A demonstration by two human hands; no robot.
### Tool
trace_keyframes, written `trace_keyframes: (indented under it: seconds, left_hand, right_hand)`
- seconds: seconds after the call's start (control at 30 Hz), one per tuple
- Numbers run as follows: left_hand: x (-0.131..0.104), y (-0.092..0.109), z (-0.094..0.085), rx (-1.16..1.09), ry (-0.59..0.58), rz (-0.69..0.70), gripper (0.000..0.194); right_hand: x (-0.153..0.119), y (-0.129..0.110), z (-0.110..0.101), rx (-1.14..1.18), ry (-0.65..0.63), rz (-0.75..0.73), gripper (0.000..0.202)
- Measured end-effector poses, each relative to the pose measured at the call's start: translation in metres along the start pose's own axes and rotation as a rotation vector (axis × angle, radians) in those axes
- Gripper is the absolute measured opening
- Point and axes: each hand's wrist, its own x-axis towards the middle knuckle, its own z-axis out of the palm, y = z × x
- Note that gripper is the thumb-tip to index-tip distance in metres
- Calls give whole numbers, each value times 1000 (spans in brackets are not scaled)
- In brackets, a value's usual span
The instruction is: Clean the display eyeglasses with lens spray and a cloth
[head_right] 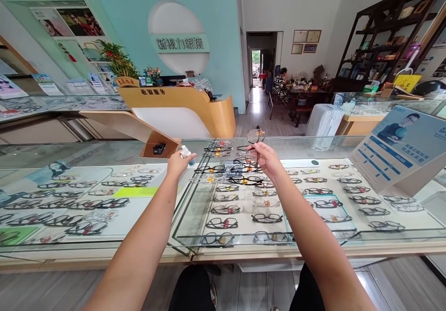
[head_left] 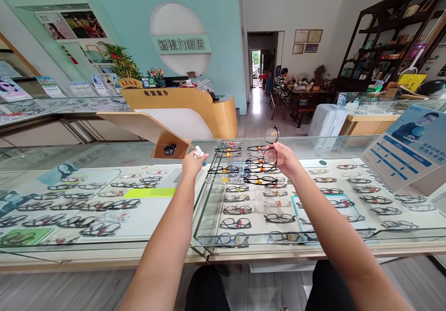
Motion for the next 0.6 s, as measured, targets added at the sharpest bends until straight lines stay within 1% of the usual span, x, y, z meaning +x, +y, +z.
trace_keyframes:
  seconds: [0.17,0.23,0.3,0.37,0.43,0.5,0.57,0.6]
  left_hand:
    - [-2,2,-2,-12,-3,-8,29]
    - [-3,3,-3,-19,0,-23,35]
    - [-4,6,-6,-30,27,-49,44]
    - [-6,11,-10,-46,104,-82,50]
    - [-8,17,-14,-61,220,-113,50]
    - [-11,24,-19,-94,356,-112,39]
    - [-14,31,-23,-177,484,-57,20]
    - [-16,34,-25,-233,536,-15,21]
  right_hand:
    - [0,0,1,15,-2,7,44]
    - [-1,-1,2,28,-4,11,45]
    - [-1,-2,2,32,-4,13,46]
    - [-1,-3,1,32,1,14,45]
    - [-1,-3,1,39,6,14,45]
    - [0,-4,0,51,7,14,46]
    - [0,-4,0,59,8,9,46]
    - [0,-4,0,61,8,6,46]
